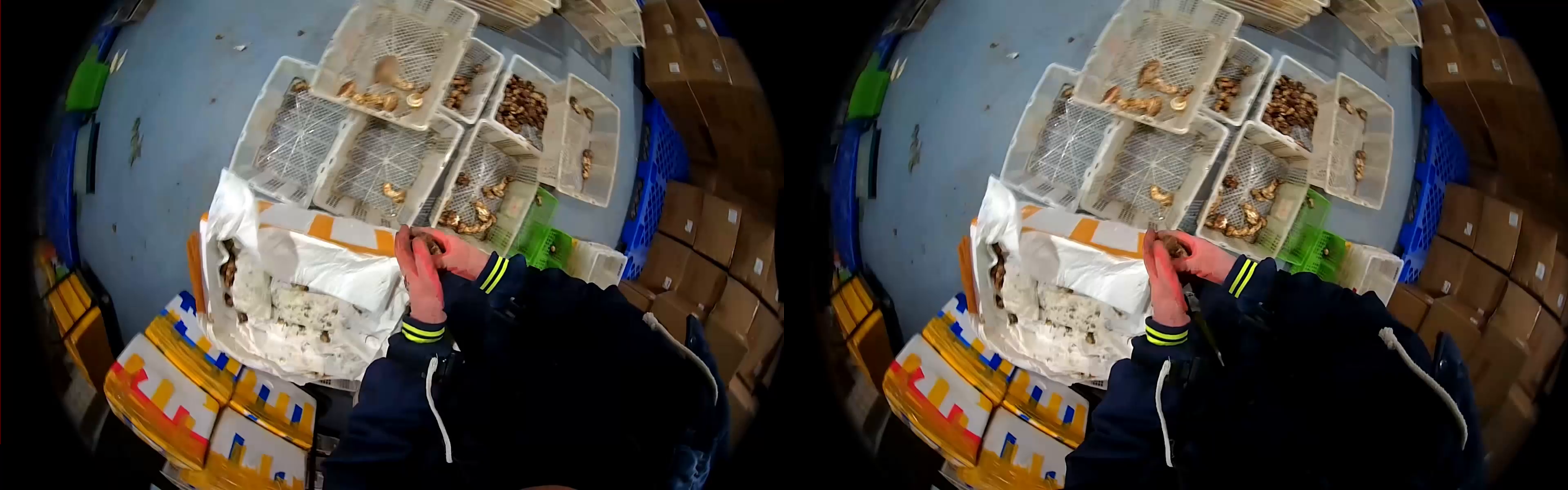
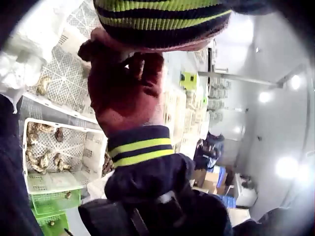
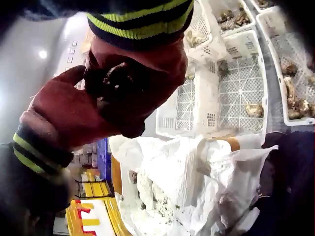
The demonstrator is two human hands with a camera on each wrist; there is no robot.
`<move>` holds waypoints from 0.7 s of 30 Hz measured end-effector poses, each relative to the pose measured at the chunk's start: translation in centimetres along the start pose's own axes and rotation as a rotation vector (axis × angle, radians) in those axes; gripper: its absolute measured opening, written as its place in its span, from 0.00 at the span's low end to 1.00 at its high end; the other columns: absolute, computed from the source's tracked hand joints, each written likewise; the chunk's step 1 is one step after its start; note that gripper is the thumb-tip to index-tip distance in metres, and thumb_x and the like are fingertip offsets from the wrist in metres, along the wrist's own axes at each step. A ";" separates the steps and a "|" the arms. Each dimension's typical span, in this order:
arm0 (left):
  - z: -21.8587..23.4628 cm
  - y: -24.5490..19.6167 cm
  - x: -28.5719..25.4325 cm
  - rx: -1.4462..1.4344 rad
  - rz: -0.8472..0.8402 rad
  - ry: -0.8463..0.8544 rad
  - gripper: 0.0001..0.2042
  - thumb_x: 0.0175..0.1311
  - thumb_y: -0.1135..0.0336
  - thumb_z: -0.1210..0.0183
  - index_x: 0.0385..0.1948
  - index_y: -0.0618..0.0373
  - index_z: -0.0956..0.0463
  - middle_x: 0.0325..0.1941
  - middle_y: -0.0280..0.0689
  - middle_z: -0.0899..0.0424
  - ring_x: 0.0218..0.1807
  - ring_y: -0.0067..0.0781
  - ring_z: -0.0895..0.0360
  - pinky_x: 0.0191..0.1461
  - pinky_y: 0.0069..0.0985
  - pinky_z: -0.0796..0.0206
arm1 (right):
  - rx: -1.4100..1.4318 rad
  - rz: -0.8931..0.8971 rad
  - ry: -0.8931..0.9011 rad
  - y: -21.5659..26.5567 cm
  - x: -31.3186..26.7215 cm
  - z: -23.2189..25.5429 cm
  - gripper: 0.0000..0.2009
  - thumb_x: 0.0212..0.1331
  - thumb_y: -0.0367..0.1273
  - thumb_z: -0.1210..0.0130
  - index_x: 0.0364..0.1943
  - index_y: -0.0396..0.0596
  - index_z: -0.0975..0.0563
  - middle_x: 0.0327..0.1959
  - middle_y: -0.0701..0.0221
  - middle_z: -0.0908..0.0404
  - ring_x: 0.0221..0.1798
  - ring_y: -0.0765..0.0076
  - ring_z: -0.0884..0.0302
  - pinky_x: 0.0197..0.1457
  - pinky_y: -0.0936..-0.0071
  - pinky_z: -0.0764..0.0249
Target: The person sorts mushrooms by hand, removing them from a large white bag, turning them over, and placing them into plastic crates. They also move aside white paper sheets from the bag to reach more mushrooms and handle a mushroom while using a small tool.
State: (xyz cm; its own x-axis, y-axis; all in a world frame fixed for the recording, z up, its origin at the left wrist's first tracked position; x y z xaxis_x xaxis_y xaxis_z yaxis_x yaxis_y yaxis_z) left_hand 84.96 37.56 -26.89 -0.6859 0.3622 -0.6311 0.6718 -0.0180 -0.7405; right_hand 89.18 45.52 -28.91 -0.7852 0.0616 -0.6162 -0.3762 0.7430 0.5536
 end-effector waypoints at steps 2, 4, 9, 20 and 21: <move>-3.2 0.3 0.6 0.042 -0.033 0.105 0.24 0.68 0.60 0.57 0.61 0.65 0.49 0.60 0.44 0.39 0.59 0.33 0.39 0.61 0.24 0.46 | 0.022 0.024 -0.082 1.6 -1.4 2.4 0.28 0.49 0.22 0.43 0.58 0.42 0.37 0.48 0.69 0.28 0.49 0.73 0.30 0.53 0.76 0.32; -6.3 0.7 -0.1 -0.015 0.032 0.173 0.21 0.67 0.63 0.56 0.58 0.64 0.45 0.53 0.41 0.34 0.52 0.29 0.35 0.55 0.22 0.42 | 0.088 0.043 -0.136 1.7 -2.4 5.6 0.26 0.52 0.24 0.45 0.58 0.44 0.36 0.49 0.71 0.28 0.49 0.72 0.29 0.54 0.75 0.32; -10.8 -1.0 -0.8 -0.055 0.043 0.428 0.19 0.66 0.64 0.55 0.56 0.62 0.41 0.55 0.37 0.33 0.55 0.26 0.36 0.60 0.21 0.47 | 0.612 0.128 -0.124 4.7 -5.9 8.9 0.22 0.59 0.32 0.50 0.58 0.50 0.37 0.53 0.68 0.29 0.47 0.67 0.26 0.53 0.68 0.29; -6.8 3.3 -0.7 -0.286 0.482 0.517 0.23 0.67 0.52 0.57 0.55 0.61 0.37 0.58 0.40 0.33 0.59 0.34 0.35 0.62 0.33 0.44 | 0.372 0.704 -0.445 16.2 -4.2 34.4 0.29 0.54 0.44 0.44 0.58 0.46 0.38 0.60 0.61 0.37 0.54 0.55 0.32 0.52 0.63 0.27; -6.1 3.5 -0.9 -0.294 0.480 0.508 0.23 0.67 0.52 0.57 0.55 0.61 0.37 0.58 0.40 0.33 0.59 0.34 0.35 0.62 0.33 0.44 | 0.618 0.615 -0.672 16.5 -4.7 35.4 0.33 0.52 0.41 0.42 0.60 0.44 0.43 0.61 0.59 0.39 0.57 0.53 0.35 0.56 0.64 0.30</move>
State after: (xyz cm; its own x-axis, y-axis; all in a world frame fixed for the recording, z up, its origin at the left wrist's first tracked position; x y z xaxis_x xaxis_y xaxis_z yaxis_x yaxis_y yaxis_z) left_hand 89.64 42.84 -27.55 -0.1335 0.7636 -0.6318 0.9599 -0.0590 -0.2741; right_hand 104.06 81.11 -36.69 -0.2552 0.7462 -0.6149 0.4457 0.6551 0.6100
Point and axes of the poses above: each hand's wrist, its own x-axis towards the middle knuckle, its own z-axis out of the back of the hand, y = z × x, the point moved 4 cm from there along x, towards the middle knuckle
